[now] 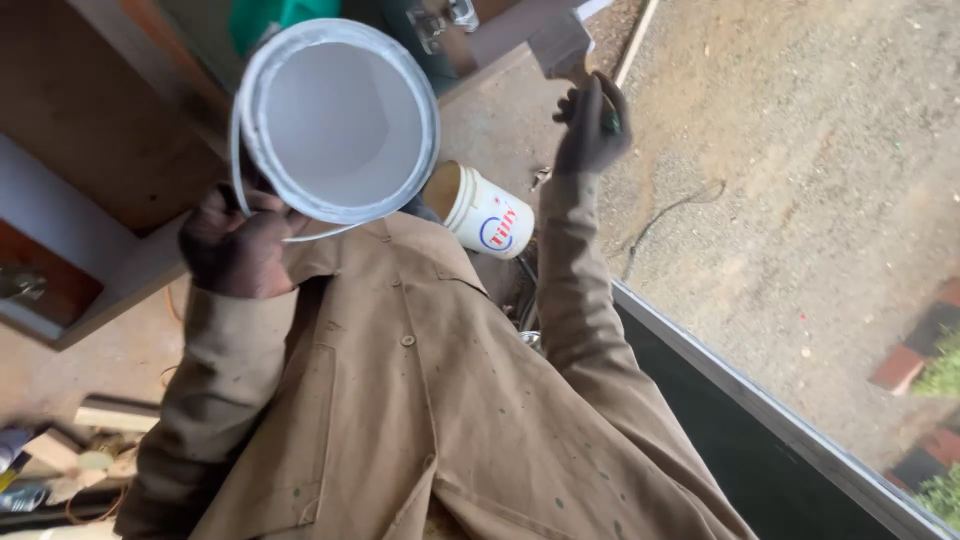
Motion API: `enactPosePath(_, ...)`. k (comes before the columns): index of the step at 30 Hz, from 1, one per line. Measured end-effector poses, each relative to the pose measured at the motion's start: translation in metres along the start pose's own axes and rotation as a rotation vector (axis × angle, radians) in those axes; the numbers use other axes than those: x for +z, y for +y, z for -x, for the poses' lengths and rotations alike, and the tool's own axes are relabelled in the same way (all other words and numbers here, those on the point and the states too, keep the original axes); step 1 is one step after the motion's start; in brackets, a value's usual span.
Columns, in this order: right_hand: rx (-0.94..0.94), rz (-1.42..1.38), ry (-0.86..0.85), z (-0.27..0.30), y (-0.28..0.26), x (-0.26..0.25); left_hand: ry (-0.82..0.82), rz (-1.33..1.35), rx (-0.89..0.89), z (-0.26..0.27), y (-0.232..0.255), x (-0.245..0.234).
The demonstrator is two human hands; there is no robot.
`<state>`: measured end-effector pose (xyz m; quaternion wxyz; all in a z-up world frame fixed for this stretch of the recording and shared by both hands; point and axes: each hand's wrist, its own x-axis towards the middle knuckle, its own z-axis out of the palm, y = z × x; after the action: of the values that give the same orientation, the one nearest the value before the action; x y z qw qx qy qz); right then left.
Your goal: Painting the interior and edges of a wooden cabinet with white paint using a brush
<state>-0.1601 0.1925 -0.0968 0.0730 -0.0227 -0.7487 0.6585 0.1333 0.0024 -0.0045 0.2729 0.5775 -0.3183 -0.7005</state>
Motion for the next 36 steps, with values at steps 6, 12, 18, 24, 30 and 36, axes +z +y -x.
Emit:
enactPosePath(6,0.154,-0.180,-0.114,0.062,-0.136,-0.002,-0.056,-0.291,0.278,-0.012,-0.020,-0.009)
enactPosePath(12,0.131,0.154,-0.806,0.106,-0.178,0.039,-0.170,-0.091,0.244,-0.001,-0.012,-0.004)
enactPosePath(18,-0.419,0.648,-0.862,0.123,-0.126,0.077,-0.157,-0.361,0.314,0.013,0.016,0.007)
enactPosePath(24,-0.171,0.725,-0.999,0.126,-0.118,0.070,-0.233,-0.177,0.261,0.012,-0.002,-0.001)
enactPosePath(30,0.443,0.152,-0.715,0.122,-0.147,0.042,-0.223,-0.207,0.281,0.012,0.006,-0.001)
enactPosePath(36,0.644,-0.110,-0.508,0.131,-0.152,0.028,-0.243,-0.145,0.272,0.002,-0.017,-0.005)
